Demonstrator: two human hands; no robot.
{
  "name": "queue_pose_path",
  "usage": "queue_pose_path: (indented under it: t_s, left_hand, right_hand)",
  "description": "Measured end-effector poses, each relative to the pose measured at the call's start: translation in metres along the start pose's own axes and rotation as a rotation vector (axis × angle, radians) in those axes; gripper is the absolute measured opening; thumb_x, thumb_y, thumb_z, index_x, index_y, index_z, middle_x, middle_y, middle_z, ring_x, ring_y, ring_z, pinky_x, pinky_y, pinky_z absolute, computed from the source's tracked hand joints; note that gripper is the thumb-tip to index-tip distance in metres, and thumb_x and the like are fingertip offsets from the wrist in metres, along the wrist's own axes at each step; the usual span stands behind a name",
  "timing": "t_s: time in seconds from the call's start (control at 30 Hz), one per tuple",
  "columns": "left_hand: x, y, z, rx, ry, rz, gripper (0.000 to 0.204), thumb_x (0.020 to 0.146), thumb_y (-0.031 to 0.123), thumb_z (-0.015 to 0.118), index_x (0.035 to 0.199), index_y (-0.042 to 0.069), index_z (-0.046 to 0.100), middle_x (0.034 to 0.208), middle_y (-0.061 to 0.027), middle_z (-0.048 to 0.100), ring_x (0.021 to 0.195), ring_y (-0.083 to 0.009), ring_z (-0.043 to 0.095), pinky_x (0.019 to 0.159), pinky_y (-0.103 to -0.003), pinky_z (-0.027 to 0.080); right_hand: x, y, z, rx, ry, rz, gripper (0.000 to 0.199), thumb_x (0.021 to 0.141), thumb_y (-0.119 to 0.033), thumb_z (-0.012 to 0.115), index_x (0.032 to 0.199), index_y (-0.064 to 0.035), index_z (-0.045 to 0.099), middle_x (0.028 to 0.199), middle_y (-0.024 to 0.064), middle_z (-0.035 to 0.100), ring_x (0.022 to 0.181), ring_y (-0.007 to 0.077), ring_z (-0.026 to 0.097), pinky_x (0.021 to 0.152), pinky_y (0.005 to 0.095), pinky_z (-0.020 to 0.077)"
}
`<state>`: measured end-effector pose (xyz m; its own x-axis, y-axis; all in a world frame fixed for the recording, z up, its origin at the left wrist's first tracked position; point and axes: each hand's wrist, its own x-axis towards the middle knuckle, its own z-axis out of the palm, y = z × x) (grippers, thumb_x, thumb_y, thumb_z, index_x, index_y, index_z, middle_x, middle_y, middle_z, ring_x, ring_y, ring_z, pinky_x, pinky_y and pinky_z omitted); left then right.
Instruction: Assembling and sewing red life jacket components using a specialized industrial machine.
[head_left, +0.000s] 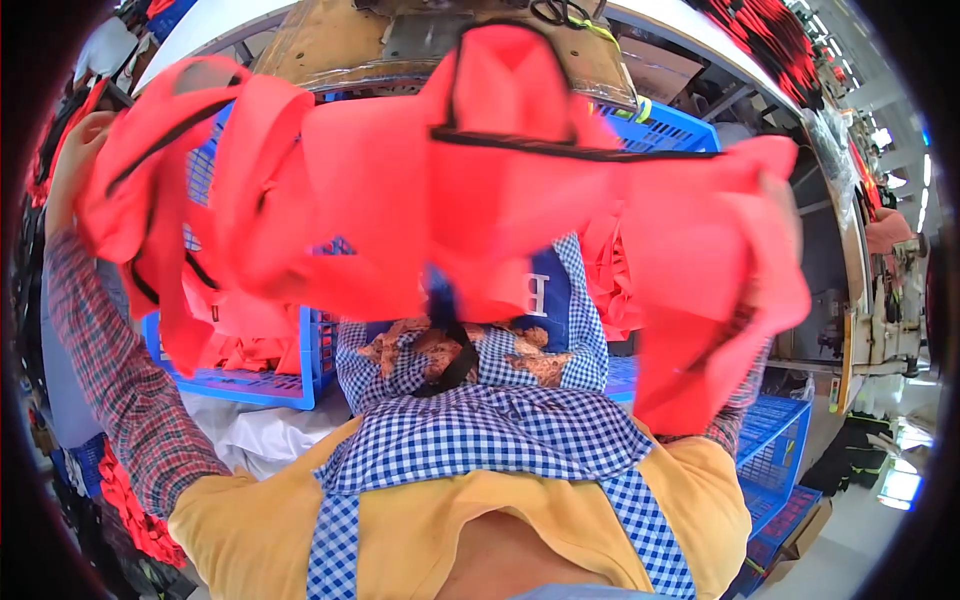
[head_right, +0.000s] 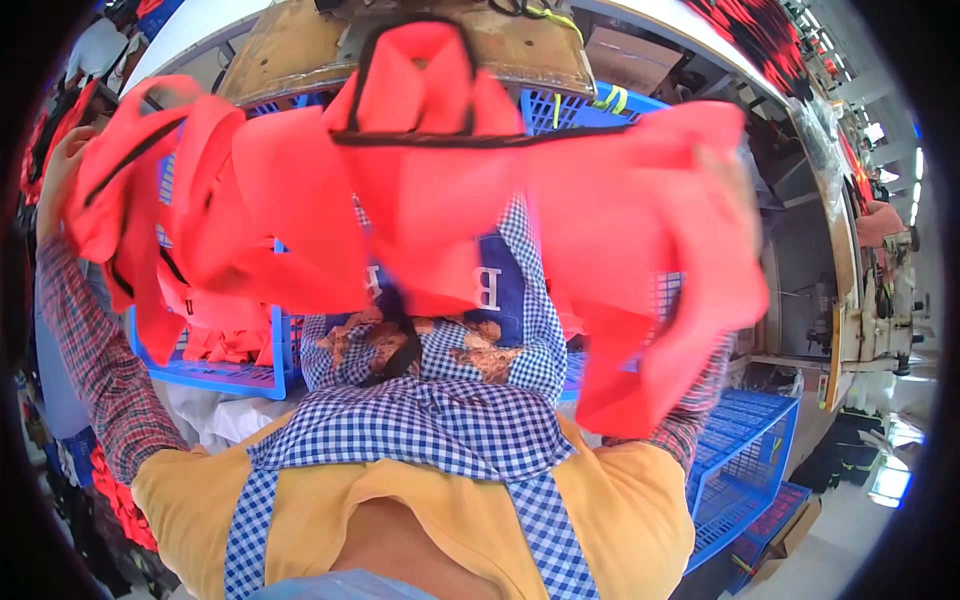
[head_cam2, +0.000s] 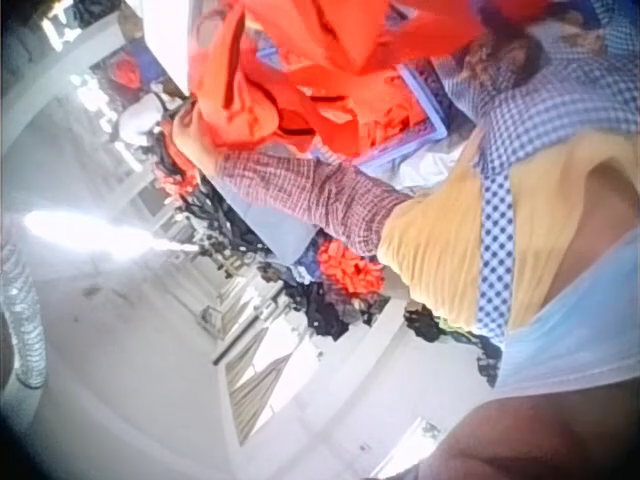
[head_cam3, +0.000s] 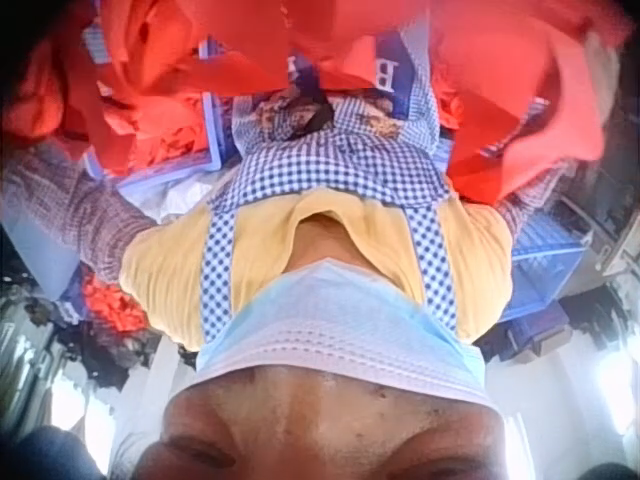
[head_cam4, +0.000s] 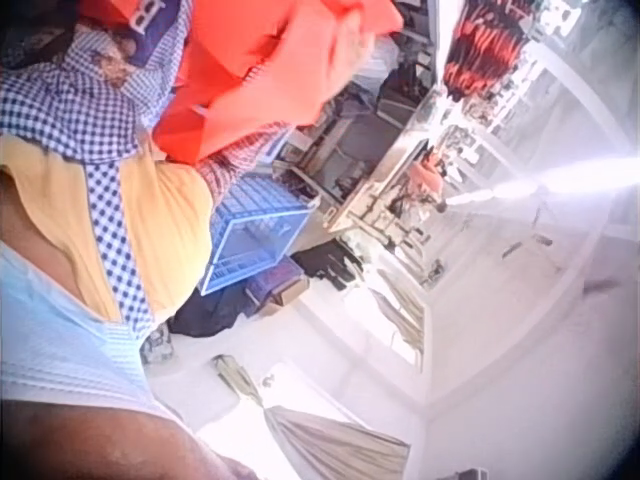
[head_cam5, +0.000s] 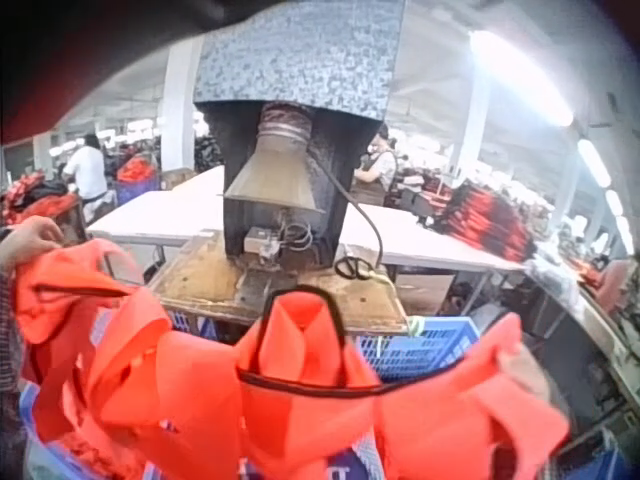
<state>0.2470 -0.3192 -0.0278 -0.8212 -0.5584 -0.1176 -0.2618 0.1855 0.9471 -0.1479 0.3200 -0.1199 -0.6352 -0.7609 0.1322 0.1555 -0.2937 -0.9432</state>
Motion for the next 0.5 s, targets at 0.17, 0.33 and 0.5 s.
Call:
queue_pose_path:
  t_s: [0.17,0.33,0.5]
  left_hand:
    - [0.004,0.051,0.208,0.601,-0.002,0.431,0.034,0.094,0.022,0.056,0.119,-0.001,0.059,0.112,-0.0048,0.063,0.102,-0.0127,0.059,0.092,-0.028,0.044]
    - [-0.021,0.007,0.406,0.304,-0.523,0.647,0.043,0.093,0.025,0.059,0.127,-0.001,0.053,0.116,-0.0117,0.06,0.107,-0.0185,0.056,0.093,-0.03,0.044]
    - [-0.029,0.015,0.425,-0.004,-0.766,0.269,0.041,0.098,0.029,0.054,0.123,-0.003,0.054,0.103,-0.0042,0.061,0.096,-0.0091,0.053,0.085,-0.025,0.045]
  right_hand:
    - [0.027,0.032,0.051,0.07,-0.008,0.088,0.026,0.085,-0.01,0.064,0.108,0.0015,0.063,0.099,0.0105,0.068,0.087,0.0166,0.067,0.079,0.0275,0.0534]
    - [0.032,0.039,0.073,0.042,-0.049,0.149,0.023,0.084,-0.008,0.066,0.106,-0.0006,0.062,0.093,0.0059,0.067,0.081,0.0125,0.066,0.074,0.0248,0.0528]
    - [0.029,0.041,0.062,0.079,-0.054,0.138,0.024,0.084,-0.009,0.068,0.106,-0.0016,0.062,0.096,0.0058,0.068,0.084,0.0123,0.066,0.076,0.0245,0.0522]
